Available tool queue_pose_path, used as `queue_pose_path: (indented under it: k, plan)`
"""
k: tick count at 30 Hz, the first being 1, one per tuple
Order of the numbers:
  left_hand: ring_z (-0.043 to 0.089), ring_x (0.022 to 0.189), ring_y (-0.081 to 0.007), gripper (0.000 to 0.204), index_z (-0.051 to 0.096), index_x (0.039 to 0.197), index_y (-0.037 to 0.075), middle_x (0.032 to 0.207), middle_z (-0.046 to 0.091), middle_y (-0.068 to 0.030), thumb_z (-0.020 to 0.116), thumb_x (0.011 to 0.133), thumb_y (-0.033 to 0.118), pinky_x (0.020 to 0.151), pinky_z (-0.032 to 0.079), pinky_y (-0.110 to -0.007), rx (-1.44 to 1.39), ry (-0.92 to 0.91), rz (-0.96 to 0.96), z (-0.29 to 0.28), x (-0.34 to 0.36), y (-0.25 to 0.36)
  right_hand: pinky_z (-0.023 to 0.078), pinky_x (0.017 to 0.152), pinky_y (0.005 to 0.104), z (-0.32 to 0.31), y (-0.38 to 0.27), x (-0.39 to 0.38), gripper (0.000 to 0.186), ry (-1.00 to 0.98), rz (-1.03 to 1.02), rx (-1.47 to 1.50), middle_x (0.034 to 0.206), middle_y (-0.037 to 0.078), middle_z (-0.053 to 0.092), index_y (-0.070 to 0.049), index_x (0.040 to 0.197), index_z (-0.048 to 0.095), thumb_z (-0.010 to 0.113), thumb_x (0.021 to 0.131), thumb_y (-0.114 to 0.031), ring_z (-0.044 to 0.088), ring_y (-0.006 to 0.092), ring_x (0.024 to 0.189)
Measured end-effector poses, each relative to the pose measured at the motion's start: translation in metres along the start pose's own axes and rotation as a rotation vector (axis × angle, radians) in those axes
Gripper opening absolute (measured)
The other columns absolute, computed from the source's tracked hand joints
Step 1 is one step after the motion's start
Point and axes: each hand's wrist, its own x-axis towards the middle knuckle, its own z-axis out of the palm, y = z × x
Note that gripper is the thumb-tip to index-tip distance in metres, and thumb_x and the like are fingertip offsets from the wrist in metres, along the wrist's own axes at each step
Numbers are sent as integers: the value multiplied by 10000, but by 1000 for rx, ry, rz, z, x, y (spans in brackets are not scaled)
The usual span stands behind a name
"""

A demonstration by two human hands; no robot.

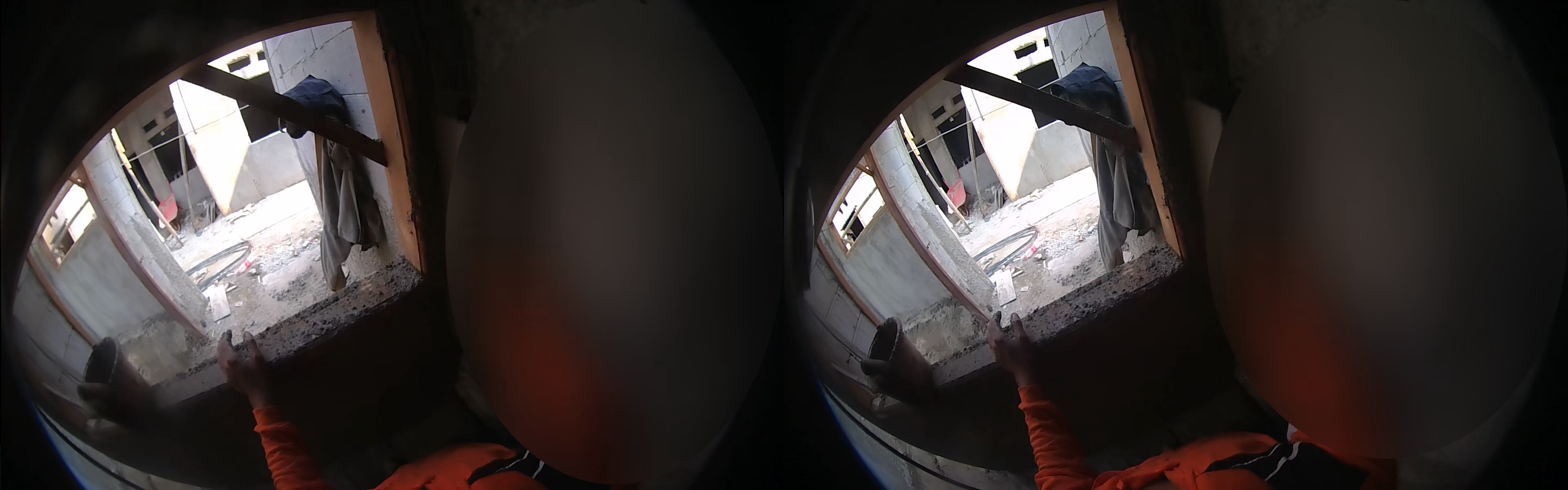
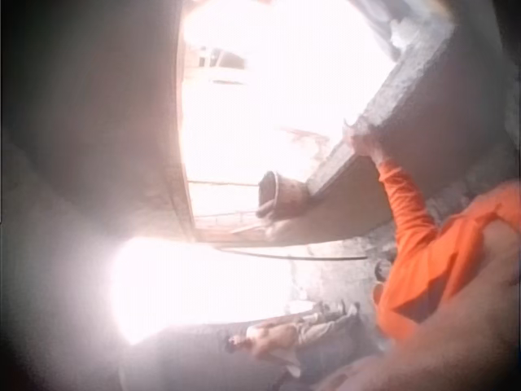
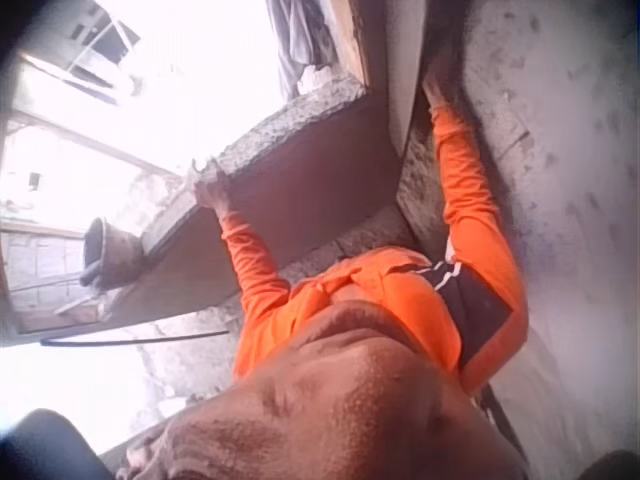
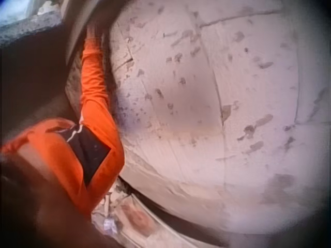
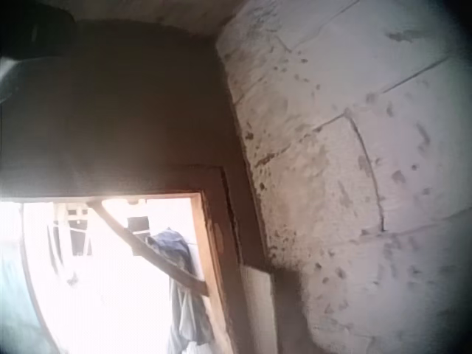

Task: The person applies mortar to a wall and window frame using a trowel and then smooths the surface with a wooden float.

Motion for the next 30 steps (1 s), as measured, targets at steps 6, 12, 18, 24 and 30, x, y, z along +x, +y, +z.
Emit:
queue_pose_path:
  k: [6, 12, 18, 24, 30]
  plan:
    - [553, 1127, -342, 364, 616, 1136, -6, 1159, 620, -173, 637, 864, 235, 982, 421, -415, -44, -7, -3, -9, 2, 1, 444, 917, 313, -36, -42, -50, 353, 124, 52, -70, 1186, 129, 562, 24, 1243, 475, 493, 932, -142, 556, 182, 1048]
    - [544, 1139, -342, 364, 615, 1156, 7, 1172, 616, -172, 635, 863, 222, 988, 416, -415, -29, -37, 13, -6, 1, -1, 480, 831, 308, -27, -70, -52, 328, 84, 123, 124, 1056, 117, 612, 26, 1176, 506, 523, 864, -73, 601, 181, 944]
    - [545, 1144, -336, 358, 630, 1139, 3, 1189, 613, -175, 651, 859, 224, 990, 419, -409, -18, -36, 42, -5, 4, -14, 468, 822, 341, 49, -90, -46, 333, -98, -320, -116, 1026, 129, 572, 46, 1099, 539, 630, 817, -106, 579, 232, 936]
    - [549, 1143, -328, 358, 630, 1130, -11, 1195, 612, -169, 654, 861, 223, 982, 425, -406, -19, -28, 73, -5, 5, -16, 491, 777, 389, 81, -81, -23, 329, 58, -238, -363, 937, 193, 617, 48, 1073, 547, 650, 815, -126, 629, 328, 858]
    - [555, 1139, -325, 345, 620, 1135, -9, 1196, 612, -165, 642, 870, 211, 978, 427, -407, -23, -44, 46, -4, 6, -14, 497, 769, 396, 84, -75, 33, 371, 207, -458, -320, 945, 228, 613, 59, 1082, 547, 657, 816, -174, 625, 364, 883]
